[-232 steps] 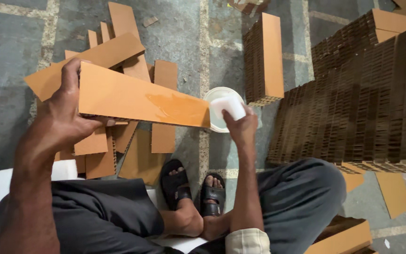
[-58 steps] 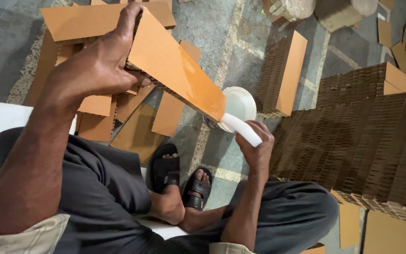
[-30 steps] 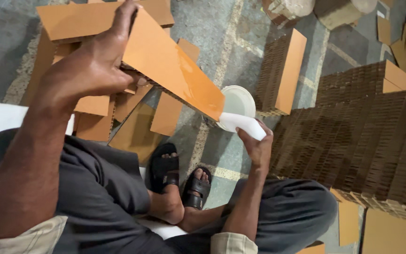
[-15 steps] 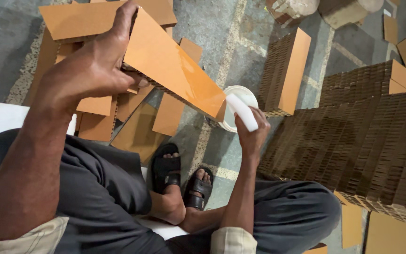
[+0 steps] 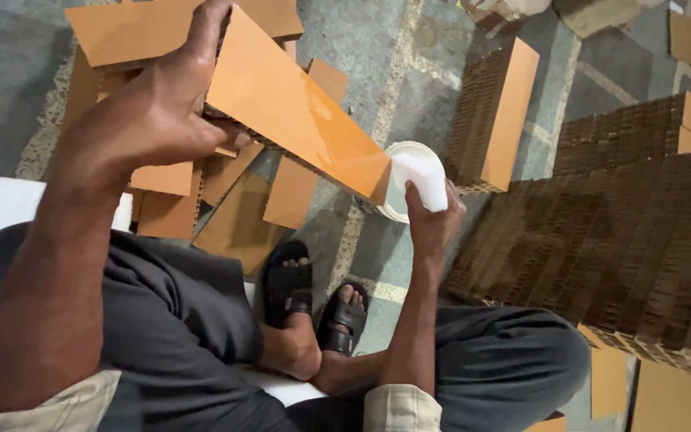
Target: The person applies adhesive to cardboard strips using a sponge and then assembles them into a honeycomb structure.
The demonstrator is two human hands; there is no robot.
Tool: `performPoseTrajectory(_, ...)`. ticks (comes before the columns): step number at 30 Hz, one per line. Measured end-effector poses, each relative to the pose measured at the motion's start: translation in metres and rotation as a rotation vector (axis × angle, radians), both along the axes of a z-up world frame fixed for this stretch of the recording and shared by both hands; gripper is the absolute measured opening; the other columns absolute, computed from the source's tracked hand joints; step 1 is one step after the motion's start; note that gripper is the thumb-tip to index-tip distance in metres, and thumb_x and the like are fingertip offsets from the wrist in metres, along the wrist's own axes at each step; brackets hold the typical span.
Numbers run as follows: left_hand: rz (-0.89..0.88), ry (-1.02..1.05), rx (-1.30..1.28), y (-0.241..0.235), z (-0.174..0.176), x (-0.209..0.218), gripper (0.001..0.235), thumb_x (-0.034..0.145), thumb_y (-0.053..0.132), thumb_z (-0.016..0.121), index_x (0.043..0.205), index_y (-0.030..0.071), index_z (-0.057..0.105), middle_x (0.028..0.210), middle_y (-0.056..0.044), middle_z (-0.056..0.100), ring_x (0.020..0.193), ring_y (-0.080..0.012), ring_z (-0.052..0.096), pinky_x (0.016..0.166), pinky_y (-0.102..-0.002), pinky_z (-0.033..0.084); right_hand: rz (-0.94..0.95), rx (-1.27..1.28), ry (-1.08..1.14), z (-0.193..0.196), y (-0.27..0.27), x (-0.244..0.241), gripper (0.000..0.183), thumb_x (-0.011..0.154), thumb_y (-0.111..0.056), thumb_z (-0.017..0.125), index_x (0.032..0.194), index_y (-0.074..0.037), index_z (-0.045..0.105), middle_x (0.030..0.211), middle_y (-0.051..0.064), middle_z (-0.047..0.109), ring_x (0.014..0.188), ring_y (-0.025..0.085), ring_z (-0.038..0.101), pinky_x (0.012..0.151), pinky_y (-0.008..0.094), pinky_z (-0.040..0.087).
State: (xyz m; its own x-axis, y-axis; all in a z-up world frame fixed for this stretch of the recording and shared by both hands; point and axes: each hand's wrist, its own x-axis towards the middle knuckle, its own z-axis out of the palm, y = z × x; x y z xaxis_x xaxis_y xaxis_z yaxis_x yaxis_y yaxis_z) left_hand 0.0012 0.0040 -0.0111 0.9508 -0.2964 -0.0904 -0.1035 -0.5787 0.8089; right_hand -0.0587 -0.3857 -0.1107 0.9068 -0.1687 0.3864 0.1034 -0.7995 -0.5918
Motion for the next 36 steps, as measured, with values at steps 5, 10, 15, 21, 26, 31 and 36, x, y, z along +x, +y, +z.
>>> performPoseTrajectory(5,-0.033,-0.309,0.030,0.002,-0.004,-0.001,0.118,0.070,0.000,0.087,0.161,0.009,0.013,0.106,-0.031,0.068,0.103,-0.0396,0.069,0.077,-0.048,0.054,-0.075,0.093,-0.031,-0.004,0.013,0.001,0.029,0.083,-0.012,0.082,0.107,0.003,0.075,0.095,0.012,0.077,0.084,0.018,0.075,0.075,0.035,0.058)
performPoseTrajectory(10,0.015,-0.116,0.052,0.000,0.004,-0.003,0.114,0.073,-0.002,0.080,0.163,0.015,0.012,0.102,-0.029,0.069,0.095,-0.0377,0.071,0.076,-0.048,0.053,-0.016,0.400,-0.106,-0.007,0.032,0.008,0.030,0.087,-0.009,0.082,0.110,0.008,0.072,0.100,0.011,0.076,0.091,0.014,0.072,0.081,0.033,0.059)
performPoseTrajectory(15,0.004,-0.116,0.013,-0.001,0.002,-0.002,0.117,0.076,-0.001,0.078,0.165,0.012,0.004,0.109,-0.031,0.068,0.088,-0.0364,0.073,0.070,-0.048,0.056,-0.036,0.563,-0.115,0.030,0.084,0.007,0.031,0.086,-0.013,0.084,0.108,0.008,0.073,0.101,0.009,0.077,0.090,0.013,0.075,0.079,0.032,0.064)
performPoseTrajectory(21,-0.022,-0.136,0.052,0.003,0.000,-0.003,0.120,0.073,0.006,0.089,0.162,0.009,0.009,0.111,-0.029,0.069,0.099,-0.0334,0.071,0.074,-0.046,0.058,0.049,0.690,-0.035,0.092,0.187,-0.005,0.026,0.090,-0.014,0.082,0.105,0.006,0.073,0.101,0.007,0.074,0.090,0.010,0.067,0.079,0.026,0.056)
performPoseTrajectory(26,-0.013,-0.103,-0.055,0.004,-0.002,0.002,0.118,0.069,0.006,0.089,0.160,0.008,0.014,0.119,-0.024,0.068,0.104,-0.0313,0.071,0.077,-0.044,0.058,0.164,0.750,-0.082,0.071,0.155,0.014,0.021,0.091,-0.012,0.082,0.105,0.002,0.075,0.100,0.003,0.077,0.090,0.008,0.070,0.080,0.027,0.059)
performPoseTrajectory(31,-0.007,-0.077,0.067,0.002,-0.004,0.004,0.116,0.073,0.007,0.089,0.160,0.008,0.012,0.110,-0.028,0.066,0.101,-0.0331,0.069,0.078,-0.044,0.058,-0.080,0.466,-0.016,0.009,0.026,0.020,0.028,0.084,-0.015,0.087,0.099,0.007,0.077,0.087,0.005,0.076,0.076,0.010,0.068,0.068,0.027,0.056)
performPoseTrajectory(36,-0.084,-0.232,-0.037,0.001,-0.008,0.009,0.117,0.069,0.002,0.087,0.159,0.006,0.013,0.119,-0.026,0.065,0.110,-0.0335,0.065,0.088,-0.043,0.055,-0.262,0.707,0.003,-0.030,-0.006,-0.014,0.031,0.081,-0.015,0.086,0.102,0.005,0.077,0.087,0.009,0.076,0.071,0.016,0.068,0.063,0.030,0.053)
